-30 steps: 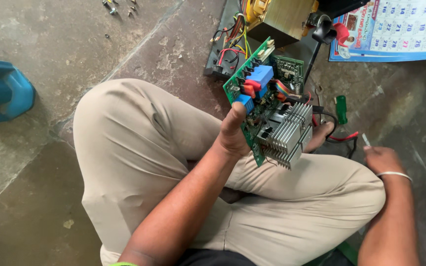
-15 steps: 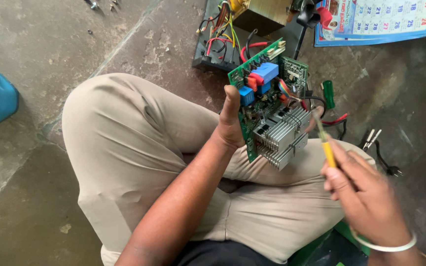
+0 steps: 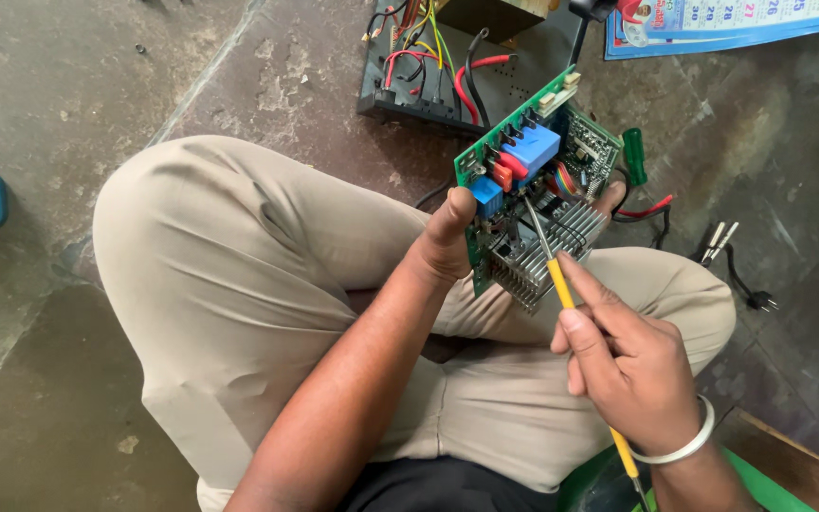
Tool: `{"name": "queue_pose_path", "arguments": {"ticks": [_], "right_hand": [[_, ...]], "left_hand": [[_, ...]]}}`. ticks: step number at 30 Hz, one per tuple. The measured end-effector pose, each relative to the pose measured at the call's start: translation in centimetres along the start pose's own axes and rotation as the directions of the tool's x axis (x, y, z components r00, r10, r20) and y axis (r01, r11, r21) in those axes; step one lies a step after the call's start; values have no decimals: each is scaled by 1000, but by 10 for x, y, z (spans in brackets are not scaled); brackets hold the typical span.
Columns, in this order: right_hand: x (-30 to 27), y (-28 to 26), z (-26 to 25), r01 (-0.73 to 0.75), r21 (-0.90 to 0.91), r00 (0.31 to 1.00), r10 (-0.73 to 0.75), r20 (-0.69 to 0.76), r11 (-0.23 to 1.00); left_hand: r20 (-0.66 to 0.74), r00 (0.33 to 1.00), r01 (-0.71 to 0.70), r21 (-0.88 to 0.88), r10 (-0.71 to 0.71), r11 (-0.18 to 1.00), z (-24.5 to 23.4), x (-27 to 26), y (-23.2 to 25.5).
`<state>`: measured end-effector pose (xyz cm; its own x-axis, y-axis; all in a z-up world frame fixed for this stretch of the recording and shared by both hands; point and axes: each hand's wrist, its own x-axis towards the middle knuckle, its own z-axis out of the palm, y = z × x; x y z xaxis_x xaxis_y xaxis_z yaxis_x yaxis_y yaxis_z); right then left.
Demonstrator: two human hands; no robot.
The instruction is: The person is repairing an electronic circuit board. They hold the board, inspect components, and use a screwdriver to adjust parts on the heatsink and capacitors.
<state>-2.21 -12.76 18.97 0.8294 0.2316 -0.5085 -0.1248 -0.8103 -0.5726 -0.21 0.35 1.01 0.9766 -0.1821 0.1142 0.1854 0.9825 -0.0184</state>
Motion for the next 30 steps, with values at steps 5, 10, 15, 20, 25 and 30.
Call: {"name": "queue_pose_path", "arguments": {"ticks": [5, 10, 15, 20, 25, 30], "right_hand": [[0, 5, 1, -24, 81, 1000, 22, 22, 996], [3, 10, 1, -21, 106, 999, 16, 51, 994], [3, 12, 4, -65, 171, 997, 58, 46, 983], [4, 16, 5, -184, 328, 983, 167, 81, 926], [9, 26, -1, -233, 444, 971, 183, 153, 865], [8, 36, -8, -263, 445, 964, 214, 157, 856]], "left_hand": [[33, 999, 14, -45, -12, 999, 8, 3, 4], [44, 999, 23, -31, -22, 999, 14, 5, 5], [40, 998, 57, -102, -53, 993, 24, 6, 7], [38, 998, 58, -89, -55, 994, 20, 7, 7], [17, 1000, 10, 74, -11, 997, -2, 5, 2], [-89, 994, 82, 235, -63, 969, -26, 3, -10]]}}
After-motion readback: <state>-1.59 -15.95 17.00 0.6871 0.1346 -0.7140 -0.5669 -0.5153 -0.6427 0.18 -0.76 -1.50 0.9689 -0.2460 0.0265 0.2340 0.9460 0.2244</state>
